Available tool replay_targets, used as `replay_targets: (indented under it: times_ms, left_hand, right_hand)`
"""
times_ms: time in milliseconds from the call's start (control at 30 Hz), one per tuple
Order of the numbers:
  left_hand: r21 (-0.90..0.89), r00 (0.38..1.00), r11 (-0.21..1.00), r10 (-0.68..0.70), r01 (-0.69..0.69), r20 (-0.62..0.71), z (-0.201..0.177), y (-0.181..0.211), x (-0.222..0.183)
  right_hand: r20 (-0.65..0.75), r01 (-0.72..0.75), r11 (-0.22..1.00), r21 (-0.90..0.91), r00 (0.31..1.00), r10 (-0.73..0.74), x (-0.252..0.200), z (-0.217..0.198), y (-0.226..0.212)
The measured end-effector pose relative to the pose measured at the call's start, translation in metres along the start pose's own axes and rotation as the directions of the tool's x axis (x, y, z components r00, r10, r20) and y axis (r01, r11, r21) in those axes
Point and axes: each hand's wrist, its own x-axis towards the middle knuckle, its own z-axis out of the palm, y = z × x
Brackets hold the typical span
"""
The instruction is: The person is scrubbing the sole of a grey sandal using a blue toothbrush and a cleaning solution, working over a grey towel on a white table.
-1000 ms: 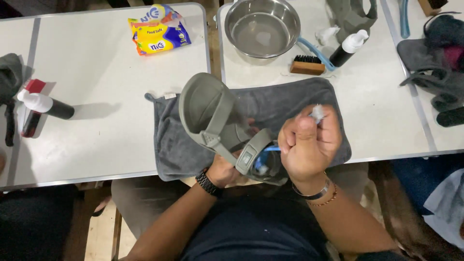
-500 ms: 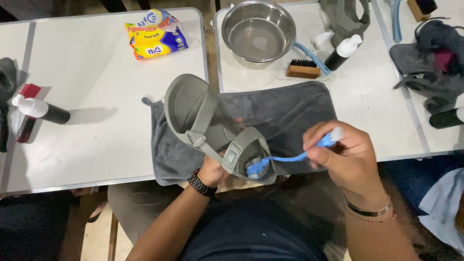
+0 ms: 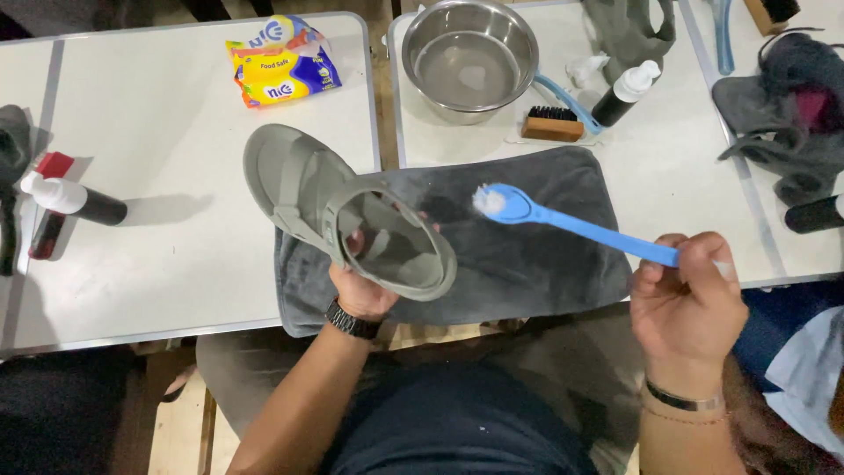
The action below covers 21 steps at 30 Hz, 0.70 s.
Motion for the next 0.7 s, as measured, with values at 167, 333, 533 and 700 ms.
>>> replay_targets:
  times_ms: [167,333,533,700]
  left_hand:
    - [0.018,0.998,0.998,0.054,-0.055,0.010,-0.009,0.003,0.006]
    - [-0.033,0.999,0.999,0.029,-0.031,-0.040,-0.014,-0.004,0.002]
    - [-0.009,0.999,0.999,0.040,-0.040,-0.011,-0.001,-0.006,0.006]
    - [0.052,0.997,0.997,0.057,-0.054,-0.045,-0.001,-0.011,0.003]
  right_hand:
    - [-0.191,0.031,0.998,0.058,0.981,-0.019,-0.010,-0.019,0.020]
    - [-0.139,0.086,0.983,-0.160,0.984,-0.109,-0.023,-0.003,0.027]
    - [-0.047,0.224,0.933,-0.283,0.968,-0.247,-0.032,0.018,0.026]
    - [0.144,0.344,0.855,-0.389,0.939,-0.312,-0.044,0.028,0.022]
